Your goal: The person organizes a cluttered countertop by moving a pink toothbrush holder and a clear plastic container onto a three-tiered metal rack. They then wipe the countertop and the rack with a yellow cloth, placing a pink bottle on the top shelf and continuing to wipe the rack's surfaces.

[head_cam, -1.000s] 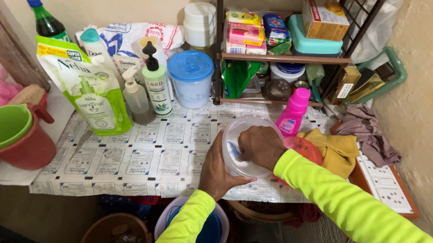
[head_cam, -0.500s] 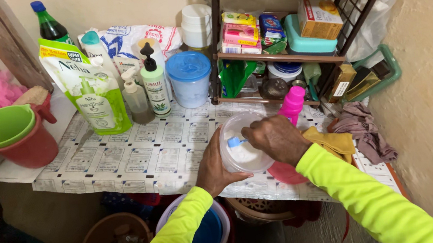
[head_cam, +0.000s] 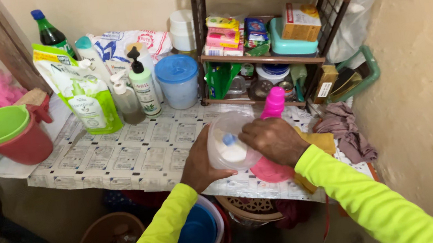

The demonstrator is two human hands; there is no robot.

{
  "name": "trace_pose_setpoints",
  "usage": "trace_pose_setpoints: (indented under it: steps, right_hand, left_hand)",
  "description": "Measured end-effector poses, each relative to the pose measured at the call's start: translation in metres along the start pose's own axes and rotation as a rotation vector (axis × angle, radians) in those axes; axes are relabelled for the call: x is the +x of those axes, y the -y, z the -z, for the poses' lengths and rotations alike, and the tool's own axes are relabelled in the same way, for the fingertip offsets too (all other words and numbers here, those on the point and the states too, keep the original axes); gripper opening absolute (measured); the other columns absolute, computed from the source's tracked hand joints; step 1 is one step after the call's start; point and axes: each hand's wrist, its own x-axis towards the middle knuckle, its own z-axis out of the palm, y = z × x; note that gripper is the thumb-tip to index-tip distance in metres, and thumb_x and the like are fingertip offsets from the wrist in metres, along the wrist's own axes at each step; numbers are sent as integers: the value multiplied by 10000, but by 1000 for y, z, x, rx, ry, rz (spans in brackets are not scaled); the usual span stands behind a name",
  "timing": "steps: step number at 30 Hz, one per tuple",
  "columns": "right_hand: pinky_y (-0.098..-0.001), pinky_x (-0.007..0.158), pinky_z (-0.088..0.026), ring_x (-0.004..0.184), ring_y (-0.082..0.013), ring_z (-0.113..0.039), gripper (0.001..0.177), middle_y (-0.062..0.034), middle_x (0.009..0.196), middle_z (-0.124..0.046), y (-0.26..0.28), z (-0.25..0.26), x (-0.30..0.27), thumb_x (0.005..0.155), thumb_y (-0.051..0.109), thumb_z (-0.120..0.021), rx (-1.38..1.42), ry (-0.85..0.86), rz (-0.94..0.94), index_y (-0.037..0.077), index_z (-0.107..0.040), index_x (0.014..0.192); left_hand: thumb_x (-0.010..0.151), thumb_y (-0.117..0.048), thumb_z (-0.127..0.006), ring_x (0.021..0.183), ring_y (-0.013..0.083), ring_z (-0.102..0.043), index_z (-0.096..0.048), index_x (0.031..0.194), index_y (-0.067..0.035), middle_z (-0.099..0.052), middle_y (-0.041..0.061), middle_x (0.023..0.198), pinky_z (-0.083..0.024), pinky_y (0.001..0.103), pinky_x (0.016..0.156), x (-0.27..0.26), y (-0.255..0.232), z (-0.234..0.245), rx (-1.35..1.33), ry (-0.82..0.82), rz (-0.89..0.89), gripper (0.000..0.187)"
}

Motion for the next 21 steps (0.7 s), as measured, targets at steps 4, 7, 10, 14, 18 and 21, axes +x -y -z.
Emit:
trace_pose_setpoints:
  steps: [4,7,10,14,18,21]
  right_hand:
    - [-394,670,-575,833,-266,-700,130,-72,884,-674,-2,-12,-10,765,94,-665,74,-57,-63,79,-695,891]
    - [-405,669,-579,829,-280,-702,98,-70,858,-668,-7,-27,-11,786,77,-649,31,-7,-128,91,-694,872]
    - [-434,661,-574,802,-300,-708,67,-82,837,-682,-5,-47,-3,797,101,-648,83,-19,-255,98,-708,828]
    - [-471,612,-570,735,-332,-723,115,-110,808,-700,10,-68,18,825,105,-642,124,100,-497,106,-749,783]
    - [-482,627,-567,716,-346,-725,145,-134,793,-713,21,-71,23,832,144,-658,187,54,-601,77,-749,740]
    - [-497,634,-564,722,-358,-724,136,-150,786,-721,28,-70,23,820,140,-663,221,39,-651,80,-754,740]
  left_hand:
    - [536,-316,-1017,1432,401,-459,-279,1569,17,-463,246,1543,-382,438,1177,2,-2,-2,78,-3,-43,1313]
    - [530,-327,-1014,1428,365,-476,-282,1574,-6,-481,210,1535,-392,418,1174,8,-3,-2,48,47,27,1315]
    - [523,-344,-1000,1446,334,-460,-279,1580,-15,-471,193,1550,-374,398,1182,12,4,0,9,111,58,1321]
    - [719,-472,-835,1514,307,-339,-214,1625,-13,-363,182,1628,-269,376,1212,14,30,10,-169,195,-8,1191]
    - [1051,-480,-517,1375,224,-460,-412,1534,-27,-511,124,1470,-346,322,1163,18,46,4,-283,26,151,671]
    - [1072,-337,-510,1238,186,-539,-534,1373,-12,-619,104,1307,-405,311,1084,33,35,-3,-345,-77,350,443]
